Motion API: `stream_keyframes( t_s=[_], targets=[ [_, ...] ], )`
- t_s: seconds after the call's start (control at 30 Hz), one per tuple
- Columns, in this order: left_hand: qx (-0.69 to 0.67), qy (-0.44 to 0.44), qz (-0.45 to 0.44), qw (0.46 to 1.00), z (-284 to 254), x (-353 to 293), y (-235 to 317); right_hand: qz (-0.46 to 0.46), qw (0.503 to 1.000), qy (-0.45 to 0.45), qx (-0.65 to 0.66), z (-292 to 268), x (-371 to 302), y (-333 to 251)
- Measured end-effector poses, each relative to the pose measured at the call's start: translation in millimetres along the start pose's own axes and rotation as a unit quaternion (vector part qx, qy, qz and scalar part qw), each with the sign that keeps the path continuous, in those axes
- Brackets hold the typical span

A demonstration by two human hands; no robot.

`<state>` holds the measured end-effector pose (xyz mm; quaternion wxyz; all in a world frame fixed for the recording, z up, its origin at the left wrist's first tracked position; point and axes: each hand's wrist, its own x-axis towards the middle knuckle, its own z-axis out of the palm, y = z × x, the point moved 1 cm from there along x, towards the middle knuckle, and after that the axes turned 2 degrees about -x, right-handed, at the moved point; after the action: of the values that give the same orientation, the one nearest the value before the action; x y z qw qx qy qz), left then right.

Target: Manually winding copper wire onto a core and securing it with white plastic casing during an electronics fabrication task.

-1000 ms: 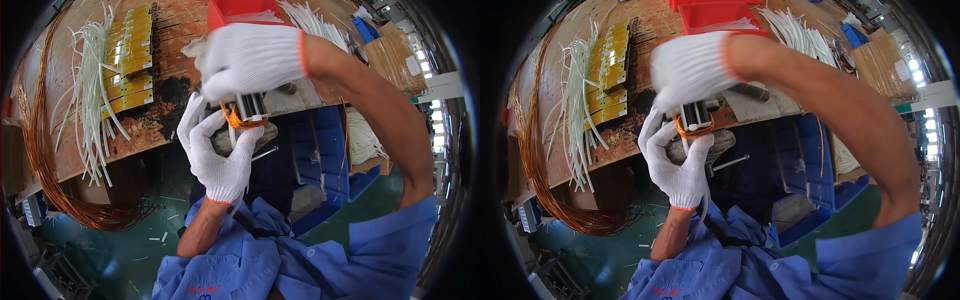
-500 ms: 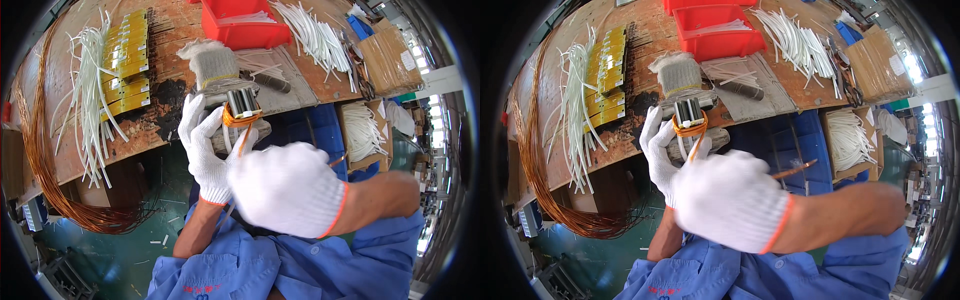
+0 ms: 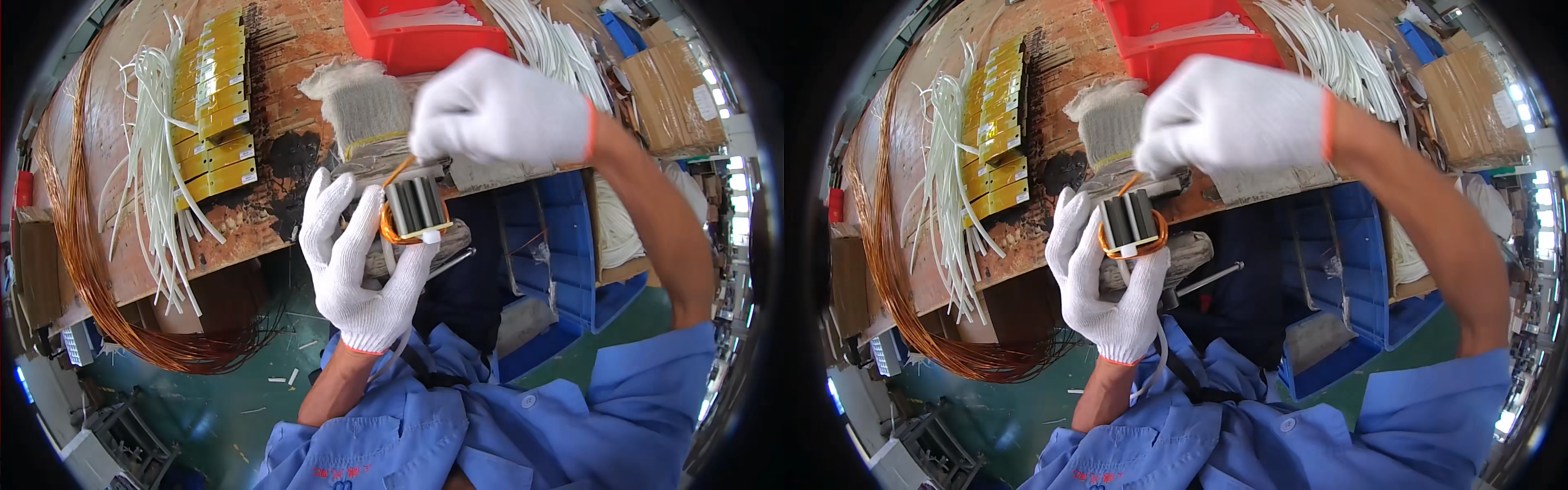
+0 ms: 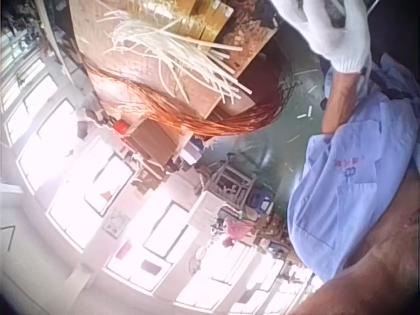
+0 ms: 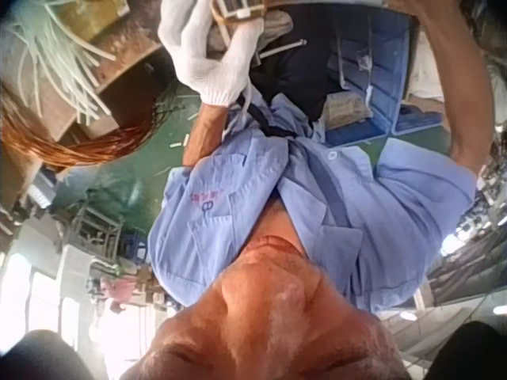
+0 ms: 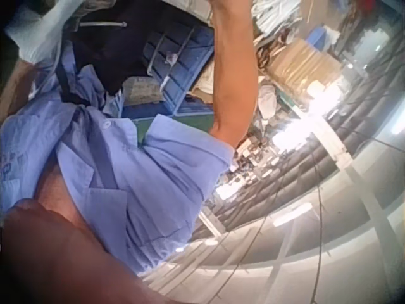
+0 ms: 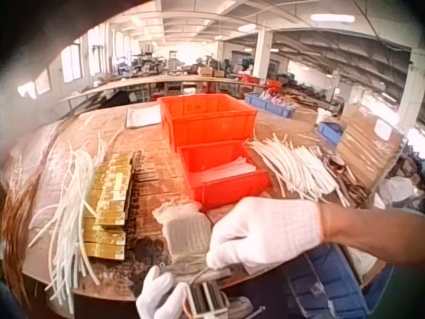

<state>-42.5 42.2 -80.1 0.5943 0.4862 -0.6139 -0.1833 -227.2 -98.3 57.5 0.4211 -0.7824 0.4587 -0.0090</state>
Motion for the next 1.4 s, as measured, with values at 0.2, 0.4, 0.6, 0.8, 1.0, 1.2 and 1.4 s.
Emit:
stream_keyframes(
  t_s=[0.2,0.4,0.6,0.8,1.0,1.2,1.4],
  targets=[
    [-0.030,-0.007,0.020,0.999,9,4,0,-0.134,0.946,0.267,-0.128,97,-105,29],
    [-0.003,-0.018,0.040,0.999,9,4,-5,-0.107,0.897,0.243,-0.354,159,-136,-28],
    [-0.005,-0.012,0.070,0.997,9,3,-11,-0.150,0.856,0.205,-0.451,122,-81,-96],
    [-0.071,-0.063,-0.040,0.995,19,-7,13,-0.088,0.917,-0.020,-0.388,25,-2,-112],
    [-0.096,0.079,-0.002,0.992,9,3,-2,-0.005,0.999,-0.003,-0.046,9,-2,-12],
    [-0.081,0.001,0.089,0.993,16,5,-17,-0.130,0.912,0.226,-0.315,121,-130,7],
    [-0.161,-0.008,0.015,0.987,9,-1,-35,-0.127,0.839,0.145,-0.509,126,-89,-104]
  ],
)
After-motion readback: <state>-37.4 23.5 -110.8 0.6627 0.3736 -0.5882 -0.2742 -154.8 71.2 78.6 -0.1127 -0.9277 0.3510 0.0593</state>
